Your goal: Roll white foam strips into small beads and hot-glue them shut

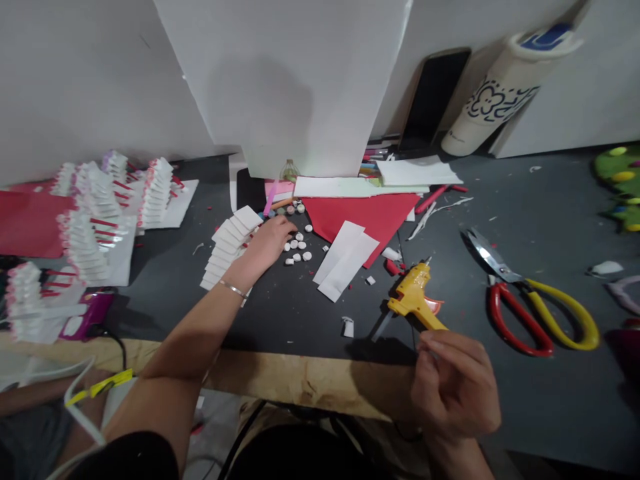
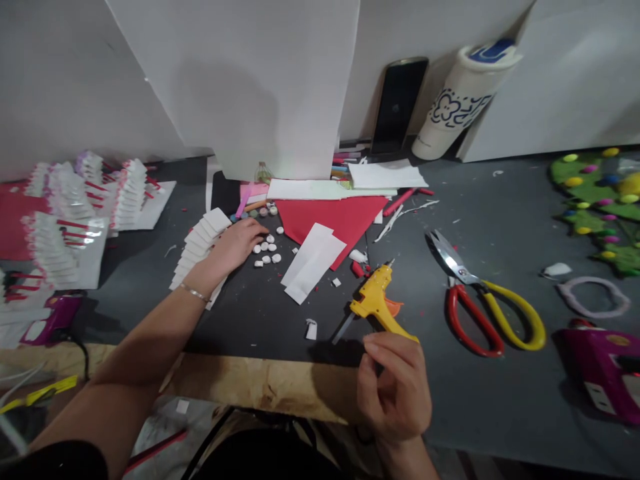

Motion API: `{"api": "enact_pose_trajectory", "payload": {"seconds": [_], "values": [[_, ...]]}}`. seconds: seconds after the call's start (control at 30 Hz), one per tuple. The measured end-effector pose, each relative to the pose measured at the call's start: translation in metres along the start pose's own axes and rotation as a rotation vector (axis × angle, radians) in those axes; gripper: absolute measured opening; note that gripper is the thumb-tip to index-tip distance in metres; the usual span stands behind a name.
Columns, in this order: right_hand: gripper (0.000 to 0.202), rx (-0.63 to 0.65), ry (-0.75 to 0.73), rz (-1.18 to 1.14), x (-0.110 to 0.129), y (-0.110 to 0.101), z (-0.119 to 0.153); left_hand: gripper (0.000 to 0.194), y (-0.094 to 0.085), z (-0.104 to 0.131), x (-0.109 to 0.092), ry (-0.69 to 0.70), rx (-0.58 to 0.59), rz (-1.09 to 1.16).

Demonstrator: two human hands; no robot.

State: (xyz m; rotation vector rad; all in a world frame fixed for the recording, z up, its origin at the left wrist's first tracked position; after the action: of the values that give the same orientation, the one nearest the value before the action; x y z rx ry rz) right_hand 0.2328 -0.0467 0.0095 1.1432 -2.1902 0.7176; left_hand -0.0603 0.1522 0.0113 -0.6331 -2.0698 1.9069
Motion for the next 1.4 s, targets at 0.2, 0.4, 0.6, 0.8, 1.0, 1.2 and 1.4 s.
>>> {"api": "enact_pose_trajectory", "payload": {"seconds": [0.2,0.4,0.6,0.8,1.0,1.2,1.4], "values": [[0.026,-0.01,-0.022,-0.007,-0.001,0.001,0.001,0.018,0.002,-0.003,0.013,-0.063,-0.049,-0.052],[0.022,-0.012,-0.013,0.025,-0.002,0.003,0.003,0.036,-0.001,-0.014,0.008,0.011,-0.169,0.044],[0.019,0.027,0.002,0.109,-0.003,0.004,0.006,0.03,-0.001,-0.026,0.005,0.03,-0.108,0.105],[0.019,0.042,0.0,0.153,-0.004,0.006,0.006,0.024,-0.003,-0.032,0.0,0.026,-0.071,0.061],[0.02,0.054,0.011,0.143,-0.004,0.006,0.006,0.026,-0.019,-0.029,-0.015,0.085,-0.044,0.015],[0.016,0.059,0.042,0.032,-0.001,0.005,0.007,0.032,-0.033,0.008,-0.05,-0.016,0.016,-0.055],[0.014,0.262,-0.069,-0.001,0.01,0.012,-0.001,0.037,-0.01,0.026,-0.101,0.07,0.088,-0.091]]}}
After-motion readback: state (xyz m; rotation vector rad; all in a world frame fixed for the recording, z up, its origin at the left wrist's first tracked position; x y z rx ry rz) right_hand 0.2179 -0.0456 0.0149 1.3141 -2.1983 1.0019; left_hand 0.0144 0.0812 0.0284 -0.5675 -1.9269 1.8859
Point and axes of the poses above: each hand's wrist, its own z-axis away from the middle knuckle, its own y-axis out of the palm, x = y × z, the point moved 3 cm from there along -z, towards the middle knuckle, and after that the axes turned 5 degrees about -z, right-handed, at the moved point
